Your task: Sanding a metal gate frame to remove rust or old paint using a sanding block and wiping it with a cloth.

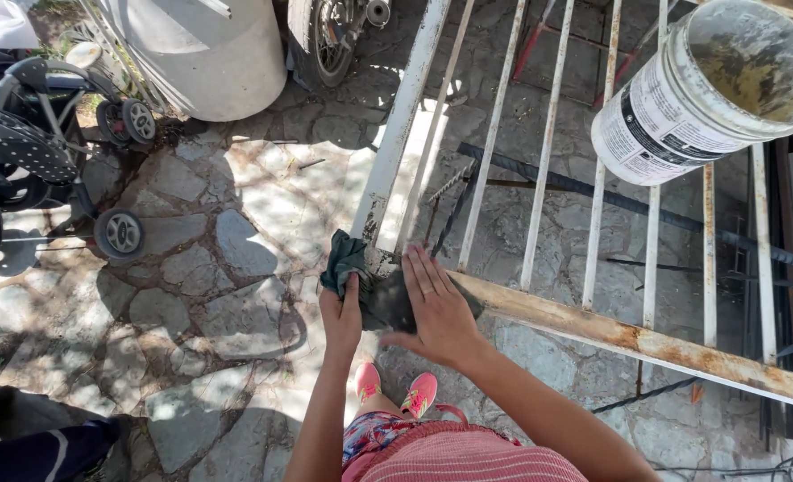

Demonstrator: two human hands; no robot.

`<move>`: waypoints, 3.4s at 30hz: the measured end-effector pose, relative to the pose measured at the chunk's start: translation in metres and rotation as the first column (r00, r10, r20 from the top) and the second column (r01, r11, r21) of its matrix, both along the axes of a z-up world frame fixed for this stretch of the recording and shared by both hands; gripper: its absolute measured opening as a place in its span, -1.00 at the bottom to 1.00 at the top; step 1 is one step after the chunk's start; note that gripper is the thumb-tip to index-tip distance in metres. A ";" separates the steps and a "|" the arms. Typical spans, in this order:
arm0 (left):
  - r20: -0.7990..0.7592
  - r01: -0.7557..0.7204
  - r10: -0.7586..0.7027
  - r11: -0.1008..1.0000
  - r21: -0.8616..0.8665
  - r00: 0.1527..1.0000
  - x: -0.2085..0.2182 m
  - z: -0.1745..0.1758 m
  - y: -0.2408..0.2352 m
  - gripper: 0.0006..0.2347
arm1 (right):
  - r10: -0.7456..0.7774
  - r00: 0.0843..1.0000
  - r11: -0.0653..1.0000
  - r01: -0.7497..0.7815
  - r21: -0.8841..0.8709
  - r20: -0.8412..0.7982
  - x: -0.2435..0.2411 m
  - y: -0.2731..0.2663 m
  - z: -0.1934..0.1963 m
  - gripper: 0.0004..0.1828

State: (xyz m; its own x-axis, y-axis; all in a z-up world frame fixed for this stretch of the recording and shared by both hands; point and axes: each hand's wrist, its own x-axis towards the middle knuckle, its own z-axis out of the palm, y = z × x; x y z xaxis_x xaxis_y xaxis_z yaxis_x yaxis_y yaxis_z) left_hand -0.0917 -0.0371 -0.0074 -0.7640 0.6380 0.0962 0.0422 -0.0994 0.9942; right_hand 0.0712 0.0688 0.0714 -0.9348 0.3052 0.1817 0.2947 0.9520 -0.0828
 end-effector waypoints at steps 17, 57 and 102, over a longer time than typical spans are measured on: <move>0.390 -0.033 0.042 0.999 -0.030 0.920 -0.017 -0.070 0.000 -0.52 | -0.116 0.991 0.992 0.112 0.058 0.069 0.011 0.010 -0.011 0.38; 0.896 -0.111 -0.347 0.915 0.389 0.279 -0.047 -0.080 -0.009 -0.61 | 0.026 0.999 0.997 -0.023 -0.072 0.029 -0.072 -0.013 0.000 0.41; 0.918 -0.050 -0.260 0.956 0.287 0.301 -0.056 -0.110 -0.020 -0.61 | -0.264 0.937 0.960 0.277 -0.029 0.227 -0.051 0.017 -0.010 0.29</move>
